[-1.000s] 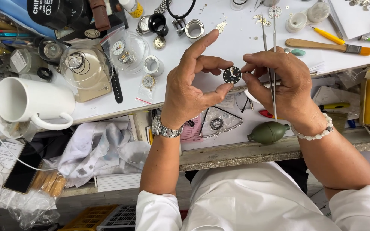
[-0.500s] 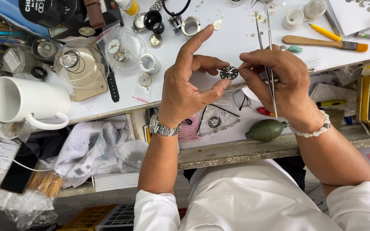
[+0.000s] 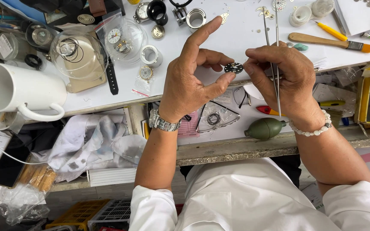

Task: A person is using precision tools like tweezers and a probe to adjust and install hands on a watch movement at a repair bench.

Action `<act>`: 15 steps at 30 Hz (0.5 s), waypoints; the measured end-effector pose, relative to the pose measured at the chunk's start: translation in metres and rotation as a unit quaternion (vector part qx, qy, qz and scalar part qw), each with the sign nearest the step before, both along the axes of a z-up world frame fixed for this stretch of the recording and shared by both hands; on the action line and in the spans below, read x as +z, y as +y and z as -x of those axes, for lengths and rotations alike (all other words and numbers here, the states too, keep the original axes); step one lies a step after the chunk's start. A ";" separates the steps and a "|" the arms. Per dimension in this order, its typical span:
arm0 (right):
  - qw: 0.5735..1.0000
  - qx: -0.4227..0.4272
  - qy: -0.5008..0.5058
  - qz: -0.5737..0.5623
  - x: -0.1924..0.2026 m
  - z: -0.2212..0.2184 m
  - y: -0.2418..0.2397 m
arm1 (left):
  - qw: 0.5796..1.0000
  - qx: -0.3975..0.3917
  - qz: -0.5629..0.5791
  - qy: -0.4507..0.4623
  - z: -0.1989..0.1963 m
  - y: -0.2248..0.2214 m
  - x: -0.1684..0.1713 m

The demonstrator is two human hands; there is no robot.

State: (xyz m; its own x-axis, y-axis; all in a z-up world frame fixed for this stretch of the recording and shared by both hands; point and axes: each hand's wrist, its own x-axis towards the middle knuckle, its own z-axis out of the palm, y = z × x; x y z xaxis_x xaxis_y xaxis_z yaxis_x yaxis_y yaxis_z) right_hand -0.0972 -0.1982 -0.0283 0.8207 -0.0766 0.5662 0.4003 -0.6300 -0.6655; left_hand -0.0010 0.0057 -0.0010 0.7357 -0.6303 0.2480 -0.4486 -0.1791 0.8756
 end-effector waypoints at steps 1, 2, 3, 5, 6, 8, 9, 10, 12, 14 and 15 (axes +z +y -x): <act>1.000 0.001 0.001 0.001 0.000 0.000 0.000 | 1.000 0.001 0.001 0.001 0.000 0.000 -0.001; 1.000 0.000 0.002 0.001 0.001 0.000 0.001 | 1.000 -0.004 0.006 0.002 0.000 0.000 -0.001; 1.000 -0.001 0.002 0.000 0.001 0.000 0.001 | 1.000 -0.008 0.011 0.004 -0.001 0.000 -0.001; 1.000 -0.001 0.001 0.001 0.000 0.000 0.001 | 1.000 -0.007 0.009 0.004 -0.001 0.001 -0.003; 1.000 -0.002 -0.001 0.001 -0.001 0.000 0.001 | 1.000 -0.007 0.007 0.004 -0.001 0.001 -0.003; 1.000 -0.003 -0.001 0.004 0.000 0.000 0.001 | 1.000 -0.006 0.006 0.002 -0.001 0.001 -0.003; 1.000 -0.004 -0.001 0.007 0.001 0.000 0.001 | 1.000 -0.006 0.006 0.000 -0.001 0.001 -0.003; 1.000 -0.004 0.000 0.007 0.000 0.000 0.001 | 1.000 -0.005 0.006 0.000 -0.001 0.001 -0.003; 1.000 -0.001 -0.005 0.007 -0.002 0.000 0.000 | 1.000 -0.005 0.004 0.007 -0.001 0.001 -0.002; 1.000 -0.002 -0.004 0.011 -0.001 0.000 0.000 | 1.000 -0.006 0.001 0.002 -0.002 0.001 -0.003; 1.000 -0.004 -0.004 0.014 -0.001 0.000 0.000 | 1.000 -0.008 -0.002 -0.003 -0.002 0.001 -0.003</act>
State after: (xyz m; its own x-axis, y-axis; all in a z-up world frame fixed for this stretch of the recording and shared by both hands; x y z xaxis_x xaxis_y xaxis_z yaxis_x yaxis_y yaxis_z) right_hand -0.0974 -0.1980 -0.0294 0.8158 -0.0664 0.5745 0.4007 -0.6513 -0.6444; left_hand 0.0009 0.0072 -0.0036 0.7246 -0.6421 0.2502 -0.4563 -0.1750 0.8725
